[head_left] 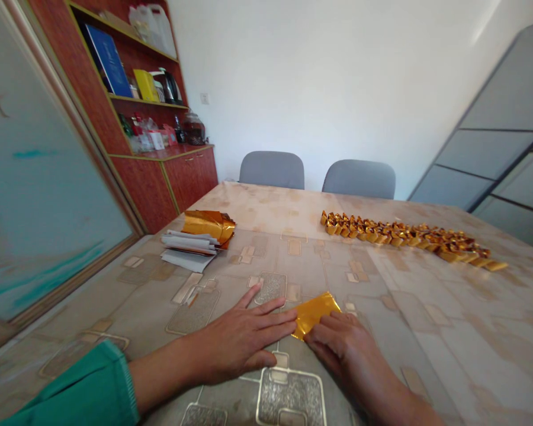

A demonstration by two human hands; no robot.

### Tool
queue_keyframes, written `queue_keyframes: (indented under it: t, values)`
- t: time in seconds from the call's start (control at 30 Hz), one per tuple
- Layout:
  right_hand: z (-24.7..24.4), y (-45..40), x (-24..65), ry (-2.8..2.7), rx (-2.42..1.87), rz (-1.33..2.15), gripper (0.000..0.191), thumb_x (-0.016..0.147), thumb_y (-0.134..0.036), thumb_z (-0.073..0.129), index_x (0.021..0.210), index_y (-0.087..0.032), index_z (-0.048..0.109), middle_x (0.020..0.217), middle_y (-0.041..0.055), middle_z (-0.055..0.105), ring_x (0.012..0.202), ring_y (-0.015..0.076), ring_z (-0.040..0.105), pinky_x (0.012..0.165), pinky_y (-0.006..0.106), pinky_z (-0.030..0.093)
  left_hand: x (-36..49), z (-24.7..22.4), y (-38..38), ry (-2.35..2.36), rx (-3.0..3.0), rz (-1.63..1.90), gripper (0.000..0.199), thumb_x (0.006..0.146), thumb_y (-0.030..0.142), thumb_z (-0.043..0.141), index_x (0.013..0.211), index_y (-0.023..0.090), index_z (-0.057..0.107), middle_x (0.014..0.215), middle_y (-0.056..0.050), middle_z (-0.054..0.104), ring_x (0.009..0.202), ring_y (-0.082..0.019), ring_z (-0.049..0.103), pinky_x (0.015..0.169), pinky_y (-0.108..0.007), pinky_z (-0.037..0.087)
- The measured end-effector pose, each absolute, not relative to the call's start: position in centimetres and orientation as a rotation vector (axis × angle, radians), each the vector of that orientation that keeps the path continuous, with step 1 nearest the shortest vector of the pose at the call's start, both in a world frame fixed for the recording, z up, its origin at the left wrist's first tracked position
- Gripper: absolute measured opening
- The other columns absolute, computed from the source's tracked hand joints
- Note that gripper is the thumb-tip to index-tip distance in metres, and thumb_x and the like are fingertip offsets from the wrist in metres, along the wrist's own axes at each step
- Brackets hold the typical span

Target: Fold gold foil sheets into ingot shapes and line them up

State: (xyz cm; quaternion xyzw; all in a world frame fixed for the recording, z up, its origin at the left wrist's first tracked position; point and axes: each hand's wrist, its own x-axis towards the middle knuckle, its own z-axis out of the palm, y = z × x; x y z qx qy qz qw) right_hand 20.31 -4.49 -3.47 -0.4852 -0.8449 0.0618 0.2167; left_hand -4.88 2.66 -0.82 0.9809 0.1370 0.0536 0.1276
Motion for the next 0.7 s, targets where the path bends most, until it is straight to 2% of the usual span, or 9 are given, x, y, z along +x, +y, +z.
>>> queue_keyframes:
  t: [0.1,0.2,0.27,0.33,0.43,0.7]
  values:
    - [-2.6,-4.6,20.2,-2.348,-1.354,0.249,0.017,0.094,-0.017,0.06,0.077,-0.02,0.062,0.077,0.0006,0.065,0.073,0.0176,0.057,0.068,0.029,0.037,-4.5,-0.8,3.0,0.359,2.902,0.237,0.057,0.099,0.038,0.051,0.151,0.03,0.03,0.15,-0.004,0.047,0.144,-0.026,0.033,0.12,-0.053,0.001]
    - [-1.9,-4.5,20.1,-2.35,-1.341,0.323,0.009,0.089,-0.015,0.066,0.082,-0.021,0.063,0.086,0.0013,0.065,0.083,0.0195,0.058,0.073,0.03,0.04,-3.1,-1.4,3.3,0.332,2.993,0.483,0.032,0.099,0.028,0.052,0.13,0.027,0.057,0.129,-0.005,0.066,0.128,-0.025,0.053,0.117,-0.055,0.017]
    - [-1.7,-4.4,19.9,-2.35,-1.35,0.298,0.008,0.086,-0.014,0.068,0.085,-0.021,0.064,0.09,0.0023,0.065,0.085,0.0204,0.058,0.073,0.031,0.041,-2.0,-1.8,3.5,0.303,3.051,0.586,0.02,0.099,0.022,0.052,0.113,0.024,0.065,0.111,-0.005,0.073,0.11,-0.022,0.063,0.109,-0.047,0.035]
    - [-1.8,-4.3,19.7,-2.357,-1.373,0.217,0.008,0.085,-0.014,0.068,0.085,-0.02,0.064,0.09,0.0032,0.064,0.083,0.0207,0.058,0.071,0.031,0.041,-1.4,-2.1,3.6,0.244,3.106,0.625,0.018,0.098,0.018,0.051,0.105,0.018,0.067,0.101,-0.007,0.074,0.096,-0.02,0.065,0.095,-0.038,0.047]
    - [-2.0,-4.3,19.3,-2.39,-1.391,0.083,0.007,0.086,-0.014,0.066,0.084,-0.02,0.063,0.087,0.0034,0.063,0.079,0.0209,0.057,0.07,0.032,0.04,-1.2,-2.4,3.6,0.22,3.145,0.68,0.021,0.099,0.016,0.047,0.103,0.014,0.067,0.095,-0.009,0.073,0.088,-0.019,0.066,0.084,-0.032,0.052]
    - [-2.4,-4.4,18.2,-2.357,-1.363,-0.227,0.012,0.083,-0.009,0.06,0.08,-0.02,0.06,0.077,0.0023,0.062,0.073,0.0209,0.053,0.067,0.033,0.034,-0.6,-3.1,3.2,0.416,3.035,0.811,0.024,0.099,0.02,0.046,0.091,0.015,0.067,0.081,-0.006,0.07,0.077,-0.016,0.065,0.074,-0.028,0.053]
